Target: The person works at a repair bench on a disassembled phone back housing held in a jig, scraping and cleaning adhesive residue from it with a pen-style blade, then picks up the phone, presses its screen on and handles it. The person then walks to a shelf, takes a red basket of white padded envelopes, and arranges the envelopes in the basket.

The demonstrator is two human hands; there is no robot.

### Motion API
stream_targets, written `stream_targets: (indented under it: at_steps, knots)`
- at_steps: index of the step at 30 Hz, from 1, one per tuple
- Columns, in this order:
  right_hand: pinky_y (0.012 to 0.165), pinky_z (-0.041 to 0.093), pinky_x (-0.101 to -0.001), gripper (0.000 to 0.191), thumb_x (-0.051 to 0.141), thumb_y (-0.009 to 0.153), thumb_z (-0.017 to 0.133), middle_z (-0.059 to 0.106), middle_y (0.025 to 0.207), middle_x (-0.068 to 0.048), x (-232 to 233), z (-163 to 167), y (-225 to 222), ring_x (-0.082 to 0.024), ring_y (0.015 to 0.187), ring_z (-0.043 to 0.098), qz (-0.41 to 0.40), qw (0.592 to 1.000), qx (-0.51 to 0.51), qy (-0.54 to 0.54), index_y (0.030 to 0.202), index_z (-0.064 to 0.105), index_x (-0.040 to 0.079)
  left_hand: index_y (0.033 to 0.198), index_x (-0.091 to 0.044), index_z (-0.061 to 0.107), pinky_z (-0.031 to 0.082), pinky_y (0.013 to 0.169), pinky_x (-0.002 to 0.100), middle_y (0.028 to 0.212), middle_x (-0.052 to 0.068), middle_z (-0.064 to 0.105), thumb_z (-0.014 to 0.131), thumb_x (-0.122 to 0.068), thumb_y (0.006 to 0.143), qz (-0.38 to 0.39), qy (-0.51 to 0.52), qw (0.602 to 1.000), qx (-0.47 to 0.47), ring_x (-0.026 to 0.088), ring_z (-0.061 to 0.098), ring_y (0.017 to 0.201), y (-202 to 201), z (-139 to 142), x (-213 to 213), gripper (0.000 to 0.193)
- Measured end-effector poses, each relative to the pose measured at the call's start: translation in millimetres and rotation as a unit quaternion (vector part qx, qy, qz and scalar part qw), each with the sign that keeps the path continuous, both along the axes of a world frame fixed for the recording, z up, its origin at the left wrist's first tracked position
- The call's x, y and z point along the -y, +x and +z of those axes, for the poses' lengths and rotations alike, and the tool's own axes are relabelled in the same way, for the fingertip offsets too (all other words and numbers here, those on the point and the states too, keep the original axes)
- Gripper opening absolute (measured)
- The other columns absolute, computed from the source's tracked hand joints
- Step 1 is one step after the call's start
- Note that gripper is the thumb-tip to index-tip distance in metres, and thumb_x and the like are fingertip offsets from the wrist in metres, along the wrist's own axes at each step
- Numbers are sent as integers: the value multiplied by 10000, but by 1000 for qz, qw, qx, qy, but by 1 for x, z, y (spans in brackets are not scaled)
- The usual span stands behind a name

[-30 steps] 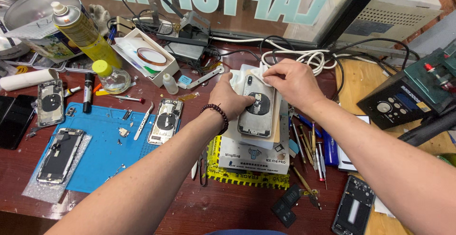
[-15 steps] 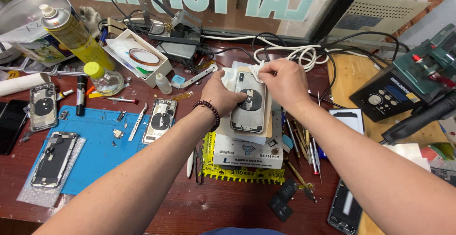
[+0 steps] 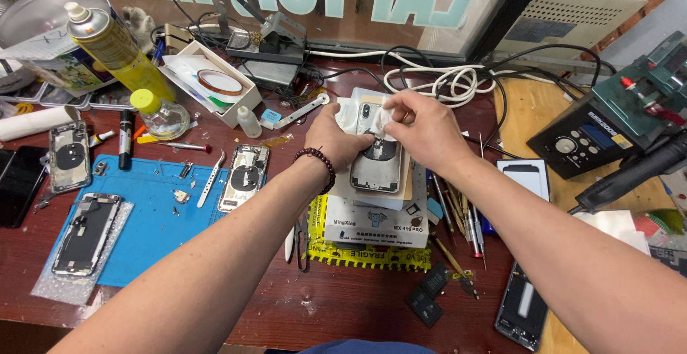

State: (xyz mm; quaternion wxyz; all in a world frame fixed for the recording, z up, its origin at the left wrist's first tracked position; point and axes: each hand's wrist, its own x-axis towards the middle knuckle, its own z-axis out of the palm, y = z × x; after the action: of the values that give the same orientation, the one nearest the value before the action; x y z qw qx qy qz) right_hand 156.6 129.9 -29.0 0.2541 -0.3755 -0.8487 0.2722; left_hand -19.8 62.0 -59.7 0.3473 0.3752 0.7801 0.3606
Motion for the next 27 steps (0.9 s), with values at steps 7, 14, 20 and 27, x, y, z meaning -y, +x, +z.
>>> stream_targets:
  at_steps: [7,14,20,27]
  knots:
    - [803,510,-405,86,134,806,759,743,858,-41,49,6,25,-275,845,634,70,990,52,109,878,802,114,1289,-49,611,557,873,396,1057,176,708,886,-265,748,37,111,984,-132,296,691,968,-6,6,26,644]
    - [814,503,-391,103,109,814,723,731,862,-23,63,10,-2,-262,828,618,147,984,27,95,882,800,119,1203,18,653,636,565,332,904,144,723,439,53,910,12,40,972,229,202,728,692,-8,16,44,365]
    - [864,493,-379,86,102,808,723,748,886,-2,63,8,5,-240,865,622,182,977,20,109,873,779,111,1320,-8,581,631,583,359,955,173,715,402,38,929,28,20,967,251,229,702,693,-10,20,41,432]
    - [845,493,-352,68,188,820,775,752,880,24,44,18,19,-209,860,619,152,982,57,96,873,794,148,1406,-30,494,635,624,370,993,169,664,360,11,957,39,2,957,289,253,709,721,-14,21,48,471]
